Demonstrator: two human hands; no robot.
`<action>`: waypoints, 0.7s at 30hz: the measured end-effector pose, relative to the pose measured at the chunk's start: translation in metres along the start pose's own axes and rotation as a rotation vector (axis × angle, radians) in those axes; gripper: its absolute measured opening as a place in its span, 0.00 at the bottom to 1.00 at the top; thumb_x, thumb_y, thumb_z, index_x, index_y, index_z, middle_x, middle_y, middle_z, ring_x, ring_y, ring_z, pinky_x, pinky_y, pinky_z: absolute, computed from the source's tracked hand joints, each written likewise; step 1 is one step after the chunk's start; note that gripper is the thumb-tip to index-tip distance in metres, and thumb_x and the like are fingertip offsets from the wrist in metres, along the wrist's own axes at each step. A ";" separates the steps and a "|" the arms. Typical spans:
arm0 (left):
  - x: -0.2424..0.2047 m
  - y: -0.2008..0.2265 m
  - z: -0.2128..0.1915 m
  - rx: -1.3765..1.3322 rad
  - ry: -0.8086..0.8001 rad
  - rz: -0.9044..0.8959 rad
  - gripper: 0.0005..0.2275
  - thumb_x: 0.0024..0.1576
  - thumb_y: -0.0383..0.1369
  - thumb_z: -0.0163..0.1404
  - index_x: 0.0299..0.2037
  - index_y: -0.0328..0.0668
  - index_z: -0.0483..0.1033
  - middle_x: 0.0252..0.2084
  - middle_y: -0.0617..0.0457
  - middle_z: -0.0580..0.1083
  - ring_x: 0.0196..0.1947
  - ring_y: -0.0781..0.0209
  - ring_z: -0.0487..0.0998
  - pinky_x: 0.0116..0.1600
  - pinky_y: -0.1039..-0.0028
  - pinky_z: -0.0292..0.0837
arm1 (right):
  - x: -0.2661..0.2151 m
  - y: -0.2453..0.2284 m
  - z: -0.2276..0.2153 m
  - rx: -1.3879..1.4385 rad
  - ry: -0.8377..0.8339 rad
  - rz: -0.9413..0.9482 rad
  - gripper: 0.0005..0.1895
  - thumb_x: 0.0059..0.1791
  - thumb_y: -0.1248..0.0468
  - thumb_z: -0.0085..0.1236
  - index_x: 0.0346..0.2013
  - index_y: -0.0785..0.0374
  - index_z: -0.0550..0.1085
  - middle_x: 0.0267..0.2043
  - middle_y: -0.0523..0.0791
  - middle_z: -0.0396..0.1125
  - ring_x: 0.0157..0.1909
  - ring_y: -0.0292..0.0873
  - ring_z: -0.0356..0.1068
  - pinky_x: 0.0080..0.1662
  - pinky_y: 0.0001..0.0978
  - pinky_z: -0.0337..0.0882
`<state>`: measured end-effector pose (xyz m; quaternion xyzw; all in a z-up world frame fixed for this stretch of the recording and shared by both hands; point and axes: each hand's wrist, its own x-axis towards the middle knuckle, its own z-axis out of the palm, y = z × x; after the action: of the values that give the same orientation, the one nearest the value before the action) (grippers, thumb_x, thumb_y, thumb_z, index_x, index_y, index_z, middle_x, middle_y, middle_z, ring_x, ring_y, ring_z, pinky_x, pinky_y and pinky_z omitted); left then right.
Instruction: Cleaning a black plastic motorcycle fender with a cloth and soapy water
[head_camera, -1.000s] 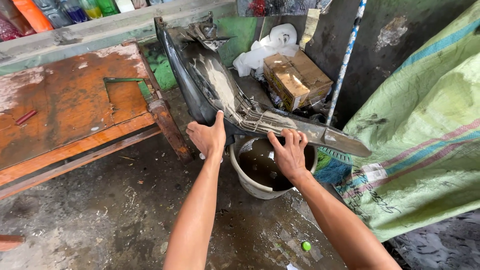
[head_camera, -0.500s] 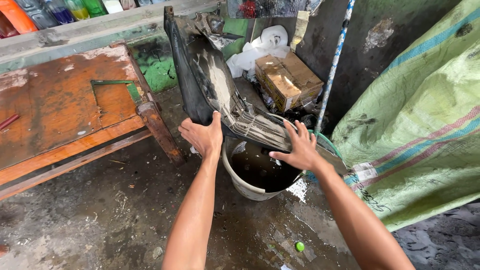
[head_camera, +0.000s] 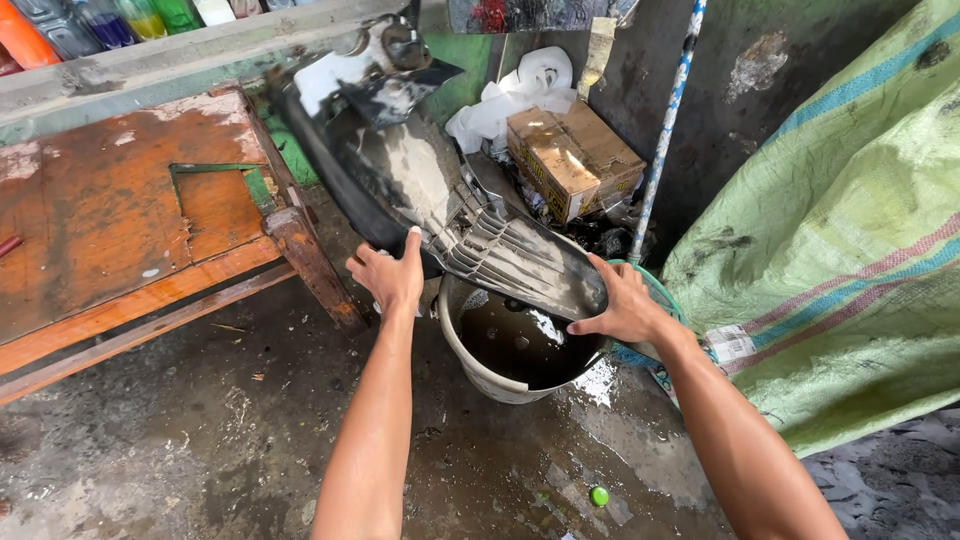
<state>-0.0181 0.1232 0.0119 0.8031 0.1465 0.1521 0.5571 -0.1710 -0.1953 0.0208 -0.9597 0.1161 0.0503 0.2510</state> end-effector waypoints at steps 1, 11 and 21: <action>0.003 -0.006 0.002 0.000 0.001 -0.001 0.35 0.47 0.50 0.61 0.56 0.31 0.61 0.58 0.36 0.57 0.65 0.35 0.57 0.72 0.52 0.54 | -0.003 -0.007 0.000 0.000 -0.001 -0.001 0.72 0.25 0.37 0.78 0.77 0.44 0.50 0.66 0.55 0.54 0.70 0.57 0.55 0.66 0.50 0.56; 0.000 -0.027 0.019 0.058 -0.224 -0.038 0.32 0.50 0.46 0.59 0.63 0.40 0.67 0.59 0.36 0.67 0.66 0.39 0.65 0.70 0.60 0.58 | -0.008 -0.082 0.025 0.008 0.203 0.011 0.68 0.30 0.35 0.73 0.77 0.50 0.48 0.64 0.57 0.54 0.67 0.61 0.56 0.63 0.54 0.57; 0.001 -0.023 0.018 0.050 -0.260 -0.132 0.18 0.49 0.50 0.56 0.46 0.55 0.82 0.47 0.49 0.75 0.57 0.50 0.75 0.61 0.66 0.68 | -0.019 -0.147 0.040 -0.066 0.150 0.124 0.64 0.40 0.32 0.64 0.76 0.58 0.42 0.62 0.63 0.52 0.63 0.67 0.57 0.57 0.67 0.61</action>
<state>-0.0114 0.1160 -0.0152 0.8183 0.1294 0.0059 0.5600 -0.1550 -0.0469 0.0578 -0.9595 0.1919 -0.0024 0.2063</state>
